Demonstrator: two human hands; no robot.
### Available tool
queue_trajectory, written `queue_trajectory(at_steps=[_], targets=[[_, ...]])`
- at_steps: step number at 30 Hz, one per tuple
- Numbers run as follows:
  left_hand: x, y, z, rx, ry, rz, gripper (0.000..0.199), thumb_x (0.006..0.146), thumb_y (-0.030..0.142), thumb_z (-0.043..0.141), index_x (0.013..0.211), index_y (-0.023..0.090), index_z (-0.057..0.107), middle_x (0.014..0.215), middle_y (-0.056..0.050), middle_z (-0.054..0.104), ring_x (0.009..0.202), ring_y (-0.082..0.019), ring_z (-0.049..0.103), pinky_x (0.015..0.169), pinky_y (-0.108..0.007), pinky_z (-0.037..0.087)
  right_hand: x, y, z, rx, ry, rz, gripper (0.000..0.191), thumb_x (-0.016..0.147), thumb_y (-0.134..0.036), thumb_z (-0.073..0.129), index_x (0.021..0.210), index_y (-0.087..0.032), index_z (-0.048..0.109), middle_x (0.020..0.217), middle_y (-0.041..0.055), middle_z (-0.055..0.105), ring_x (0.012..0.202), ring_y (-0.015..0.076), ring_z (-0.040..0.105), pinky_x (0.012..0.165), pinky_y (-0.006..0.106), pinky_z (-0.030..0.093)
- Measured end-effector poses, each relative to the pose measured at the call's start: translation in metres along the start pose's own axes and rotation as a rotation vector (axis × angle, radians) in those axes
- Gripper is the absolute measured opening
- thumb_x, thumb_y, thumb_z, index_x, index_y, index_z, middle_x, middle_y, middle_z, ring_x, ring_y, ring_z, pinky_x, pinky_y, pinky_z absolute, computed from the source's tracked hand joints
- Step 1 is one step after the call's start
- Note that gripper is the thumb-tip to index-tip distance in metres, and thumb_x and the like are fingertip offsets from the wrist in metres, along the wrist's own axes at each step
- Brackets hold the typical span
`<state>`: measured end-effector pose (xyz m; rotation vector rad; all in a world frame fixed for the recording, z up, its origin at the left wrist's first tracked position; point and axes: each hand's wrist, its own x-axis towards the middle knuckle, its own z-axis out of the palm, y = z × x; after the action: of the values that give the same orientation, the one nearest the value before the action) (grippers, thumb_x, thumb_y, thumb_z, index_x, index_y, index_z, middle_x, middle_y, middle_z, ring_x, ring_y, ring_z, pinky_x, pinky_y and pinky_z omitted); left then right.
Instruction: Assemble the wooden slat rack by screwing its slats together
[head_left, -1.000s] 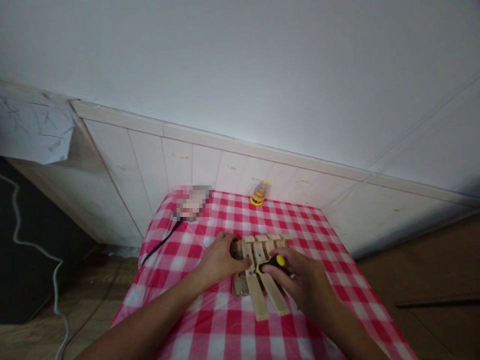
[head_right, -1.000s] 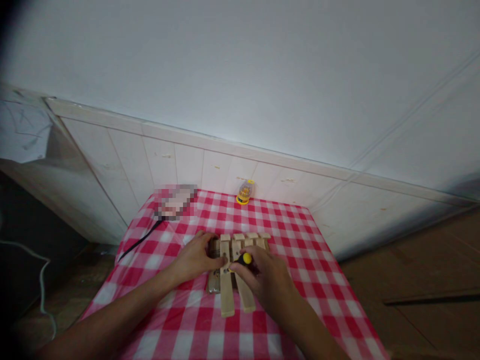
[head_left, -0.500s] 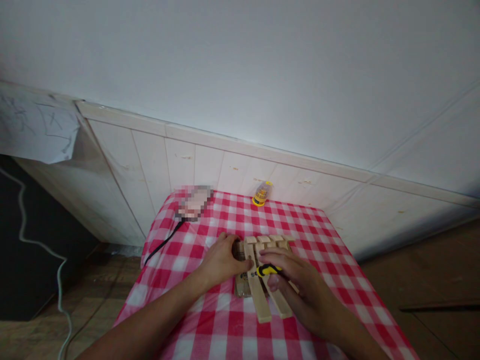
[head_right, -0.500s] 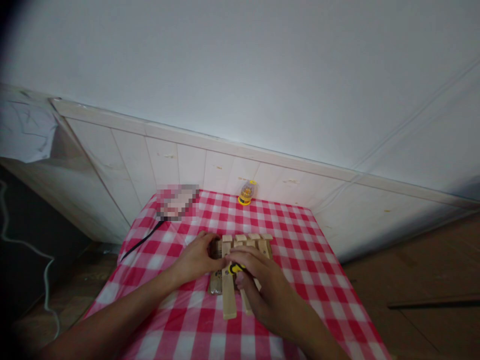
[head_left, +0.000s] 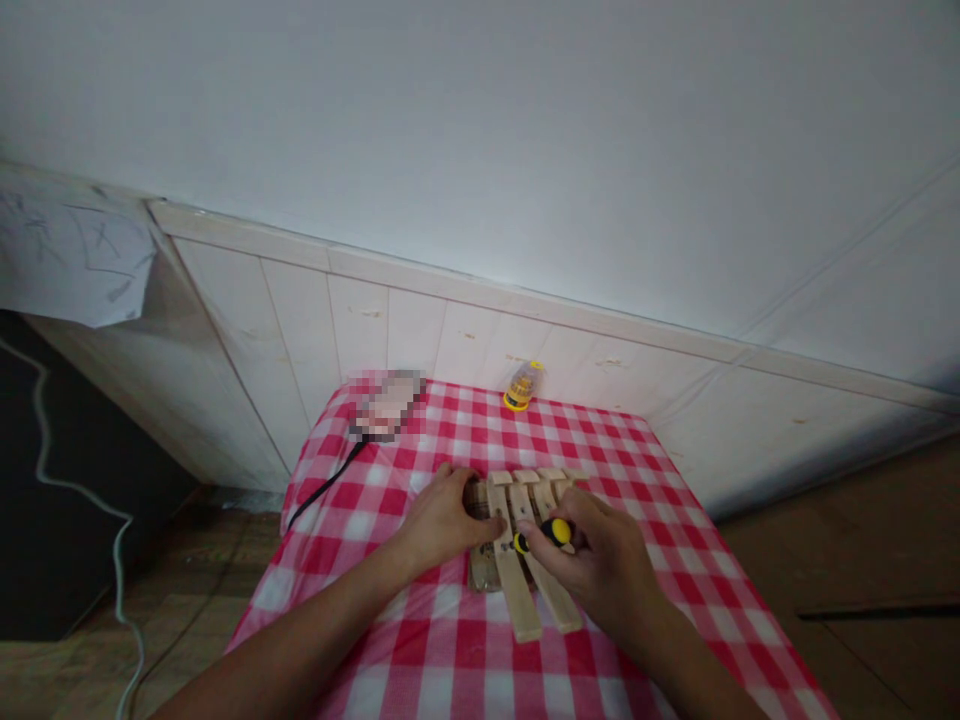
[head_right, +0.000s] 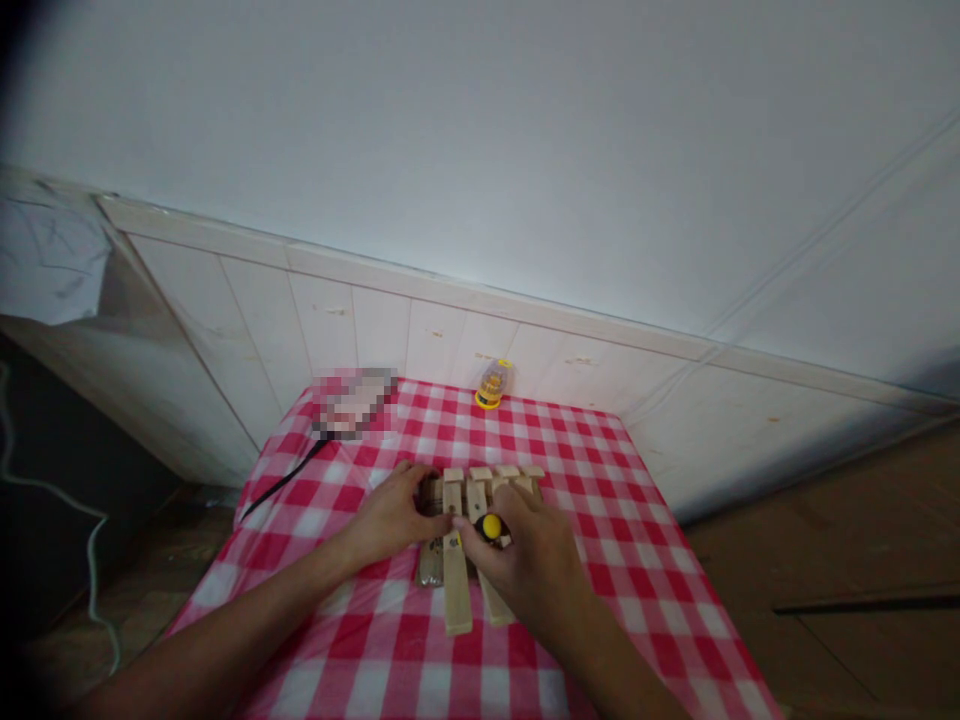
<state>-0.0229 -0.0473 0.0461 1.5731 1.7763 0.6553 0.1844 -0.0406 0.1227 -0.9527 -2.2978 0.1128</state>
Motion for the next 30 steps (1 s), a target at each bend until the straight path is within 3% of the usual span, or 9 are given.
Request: queue_trajectory(at_steps=[4, 9, 13, 17, 21, 26, 30], targets=[[-0.001, 0.003, -0.002, 0.004, -0.008, -0.007, 0.063, 0.073, 0.054, 0.081, 0.124, 0.018, 0.07, 0.118, -0.01, 0.07, 0.102, -0.028, 0.072, 0.077, -0.033, 0.053, 0.004, -0.004, 0.0, 0.131, -0.059, -0.022, 0.009, 0.091, -0.016, 0.065, 0.088, -0.025, 0.063, 0.083, 0.0034, 0.075, 0.073, 0.0191, 0.073, 0.064, 0.028, 0.057], [-0.002, 0.003, -0.002, -0.007, -0.004, -0.009, 0.063, 0.073, 0.052, 0.081, 0.125, 0.017, 0.07, 0.118, -0.01, 0.07, 0.103, -0.027, 0.072, 0.082, -0.033, 0.053, 0.001, -0.002, -0.007, 0.319, -0.122, -0.079, 0.022, 0.096, -0.012, 0.061, 0.11, -0.026, 0.071, 0.1, 0.0051, 0.082, 0.091, 0.0203, 0.08, 0.081, 0.031, 0.065], [-0.001, 0.001, 0.0, -0.023, 0.007, 0.002, 0.065, 0.072, 0.051, 0.081, 0.126, 0.017, 0.069, 0.12, -0.01, 0.069, 0.104, -0.027, 0.072, 0.085, -0.033, 0.053, -0.007, 0.002, -0.019, 0.299, -0.248, -0.089, 0.036, 0.099, -0.013, 0.058, 0.131, -0.026, 0.067, 0.122, 0.0088, 0.081, 0.112, 0.0231, 0.078, 0.095, 0.036, 0.064], [-0.001, 0.0, 0.0, -0.018, 0.004, -0.001, 0.064, 0.073, 0.051, 0.08, 0.127, 0.018, 0.069, 0.123, -0.01, 0.069, 0.107, -0.027, 0.071, 0.085, -0.033, 0.053, -0.008, 0.001, -0.019, 0.201, -0.279, -0.048, 0.029, 0.1, -0.014, 0.058, 0.125, -0.023, 0.068, 0.112, 0.0088, 0.083, 0.1, 0.023, 0.081, 0.087, 0.034, 0.066], [0.0, 0.0, 0.001, -0.01, 0.006, 0.003, 0.065, 0.073, 0.051, 0.08, 0.127, 0.016, 0.069, 0.119, -0.01, 0.069, 0.105, -0.028, 0.071, 0.081, -0.034, 0.052, -0.004, 0.001, -0.005, 0.02, -0.144, -0.018, 0.011, 0.101, -0.027, 0.066, 0.108, -0.02, 0.069, 0.085, 0.0062, 0.08, 0.072, 0.0215, 0.078, 0.063, 0.029, 0.061], [0.001, -0.003, 0.003, -0.019, 0.009, 0.011, 0.066, 0.071, 0.053, 0.081, 0.126, 0.017, 0.07, 0.118, -0.01, 0.069, 0.103, -0.028, 0.071, 0.08, -0.034, 0.052, 0.002, 0.003, 0.001, -0.141, -0.031, -0.087, 0.038, 0.1, -0.049, 0.07, 0.077, -0.021, 0.058, 0.061, 0.0009, 0.067, 0.049, 0.0158, 0.064, 0.043, 0.024, 0.04], [0.001, -0.004, 0.003, -0.028, 0.017, 0.018, 0.065, 0.071, 0.053, 0.083, 0.124, 0.017, 0.07, 0.118, -0.01, 0.069, 0.102, -0.027, 0.07, 0.081, -0.034, 0.052, 0.006, 0.002, 0.001, -0.183, 0.004, -0.126, 0.037, 0.101, -0.045, 0.068, 0.075, -0.022, 0.056, 0.066, 0.0028, 0.068, 0.052, 0.0163, 0.064, 0.046, 0.025, 0.044]])
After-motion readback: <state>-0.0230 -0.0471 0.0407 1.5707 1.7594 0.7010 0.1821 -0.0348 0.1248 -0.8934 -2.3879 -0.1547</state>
